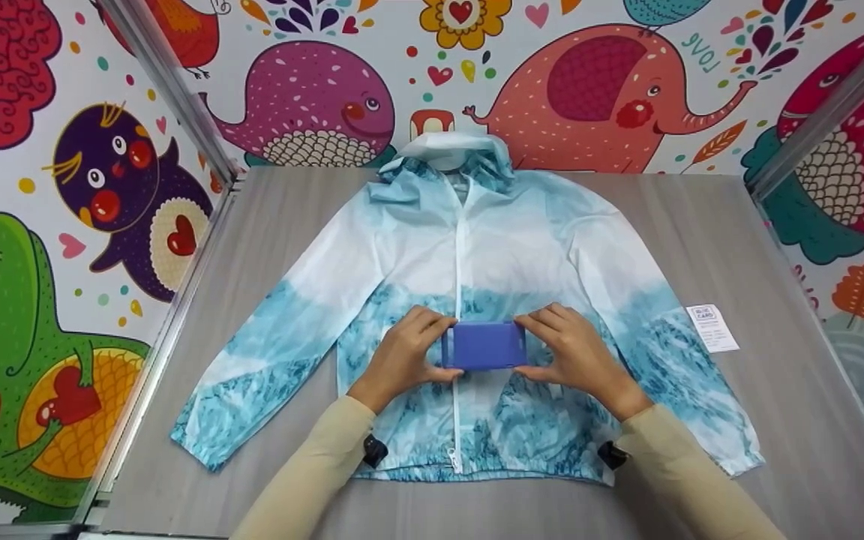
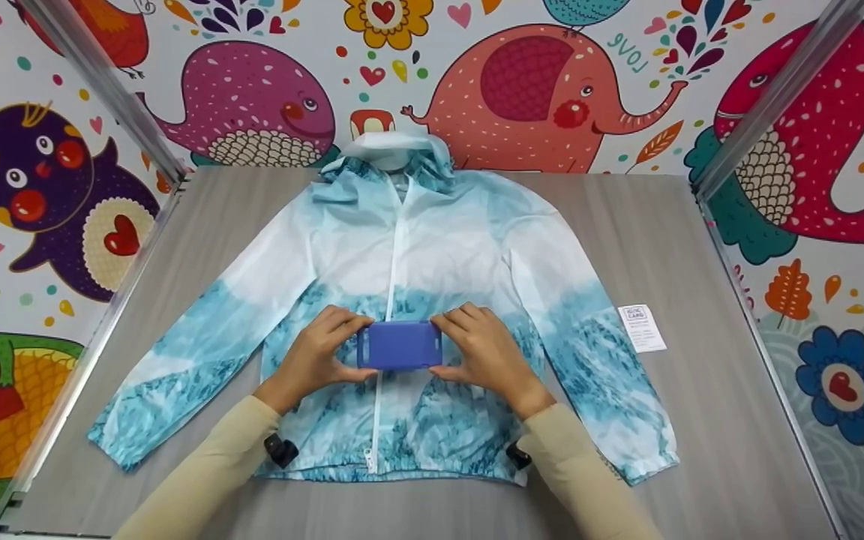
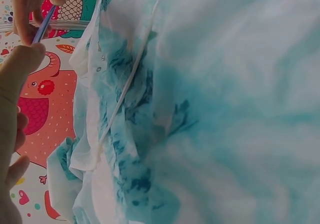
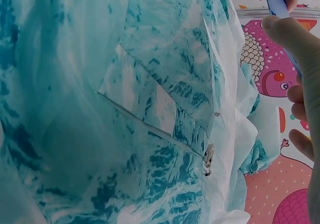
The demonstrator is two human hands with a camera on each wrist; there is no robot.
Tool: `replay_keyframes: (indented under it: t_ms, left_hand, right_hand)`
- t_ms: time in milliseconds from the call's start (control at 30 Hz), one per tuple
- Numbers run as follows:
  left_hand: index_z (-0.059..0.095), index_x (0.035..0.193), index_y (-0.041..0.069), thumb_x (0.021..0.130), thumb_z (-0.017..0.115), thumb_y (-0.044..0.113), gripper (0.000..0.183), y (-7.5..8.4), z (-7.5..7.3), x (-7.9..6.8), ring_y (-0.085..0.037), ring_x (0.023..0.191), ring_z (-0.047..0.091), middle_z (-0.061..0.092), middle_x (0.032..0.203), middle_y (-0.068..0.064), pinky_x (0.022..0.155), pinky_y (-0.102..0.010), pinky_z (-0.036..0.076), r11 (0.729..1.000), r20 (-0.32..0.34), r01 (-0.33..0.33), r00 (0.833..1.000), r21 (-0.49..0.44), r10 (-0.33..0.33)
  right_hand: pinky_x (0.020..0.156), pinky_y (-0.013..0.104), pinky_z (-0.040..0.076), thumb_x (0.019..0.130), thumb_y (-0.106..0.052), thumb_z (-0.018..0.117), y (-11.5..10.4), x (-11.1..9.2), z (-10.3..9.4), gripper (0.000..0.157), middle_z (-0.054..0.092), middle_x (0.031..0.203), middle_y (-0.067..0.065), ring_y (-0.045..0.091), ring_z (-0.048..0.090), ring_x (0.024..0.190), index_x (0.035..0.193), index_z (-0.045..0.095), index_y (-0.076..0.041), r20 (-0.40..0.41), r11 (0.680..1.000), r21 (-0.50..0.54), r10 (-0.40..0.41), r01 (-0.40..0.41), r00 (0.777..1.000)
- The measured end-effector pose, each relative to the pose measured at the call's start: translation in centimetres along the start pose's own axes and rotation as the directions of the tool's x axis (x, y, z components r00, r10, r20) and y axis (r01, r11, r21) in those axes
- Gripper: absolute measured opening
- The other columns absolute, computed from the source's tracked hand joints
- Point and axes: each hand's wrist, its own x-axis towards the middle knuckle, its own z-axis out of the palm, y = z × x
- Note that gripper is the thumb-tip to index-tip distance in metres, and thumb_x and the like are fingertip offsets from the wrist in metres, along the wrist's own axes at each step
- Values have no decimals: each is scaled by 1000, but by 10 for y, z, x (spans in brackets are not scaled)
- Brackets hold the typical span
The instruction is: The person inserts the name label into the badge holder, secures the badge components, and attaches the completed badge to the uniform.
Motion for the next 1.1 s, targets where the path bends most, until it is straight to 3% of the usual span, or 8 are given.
replay_keyframes:
  t_ms: [433,1100]
  left_hand:
    - [66,122,10,64,91,47,73,-1,0,-1,-15,100,59,65,109,-1,85,-31,57,1000,-11,-4,1000,1,4]
    - [66,124,11,64,90,49,74,-4,-1,-2,-16,103,60,66,110,-2,84,-31,58,1000,-19,-9,1000,1,9]
  right_hand:
    - [78,39,53,61,-50,91,2,-2,0,80,68,106,3,19,59,94,126,67,-11,-37,1000,8,-2,3,999]
    - [79,39,54,64,-50,90,5,-5,-3,78,68,110,2,19,60,95,128,65,-12,-32,1000,11,8,-7,999]
